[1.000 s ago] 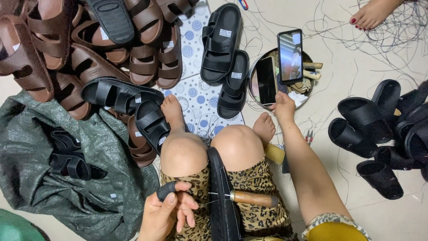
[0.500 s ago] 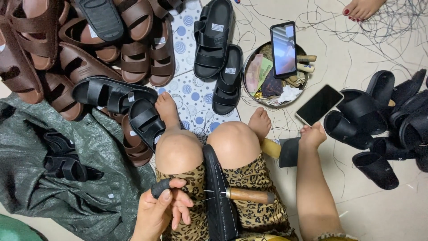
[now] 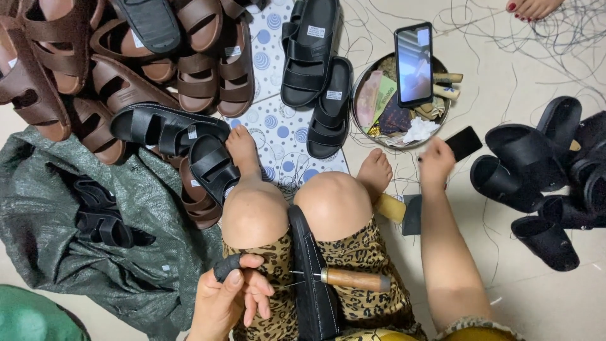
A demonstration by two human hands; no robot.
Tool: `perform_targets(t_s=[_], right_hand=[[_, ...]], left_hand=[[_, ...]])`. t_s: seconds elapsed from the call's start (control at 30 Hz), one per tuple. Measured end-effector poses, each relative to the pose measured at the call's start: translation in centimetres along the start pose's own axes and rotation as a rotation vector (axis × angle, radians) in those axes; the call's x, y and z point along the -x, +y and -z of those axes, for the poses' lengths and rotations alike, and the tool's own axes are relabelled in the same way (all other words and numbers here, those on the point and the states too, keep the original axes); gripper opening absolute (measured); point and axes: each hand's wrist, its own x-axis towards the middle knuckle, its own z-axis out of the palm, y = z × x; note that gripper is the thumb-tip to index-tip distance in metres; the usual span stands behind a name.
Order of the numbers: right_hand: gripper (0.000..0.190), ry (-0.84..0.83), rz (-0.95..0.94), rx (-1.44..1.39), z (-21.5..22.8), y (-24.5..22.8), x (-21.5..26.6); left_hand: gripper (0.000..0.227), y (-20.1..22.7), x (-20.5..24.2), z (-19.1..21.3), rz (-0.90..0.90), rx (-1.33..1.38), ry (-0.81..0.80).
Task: The person stitches a black shoe sole using a needle and thread while sitting on the floor, occasionally handling a wallet and currency.
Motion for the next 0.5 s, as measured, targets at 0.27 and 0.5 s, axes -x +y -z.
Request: perform_targets(t_s=[0.27, 0.5], right_hand=[[0.058, -0.499, 0.087, 0.484, -6.9, -6.6, -0.6], [0.034, -0.619, -0.039, 0.429, -3.2, -9.3, 1.2]], left_hand=[[0.042, 0.1, -0.1, -0.1, 0.012, 0.03, -0.001], [0.043, 0.1, 0.0, 0.0, 0.003, 0.041, -0.03]])
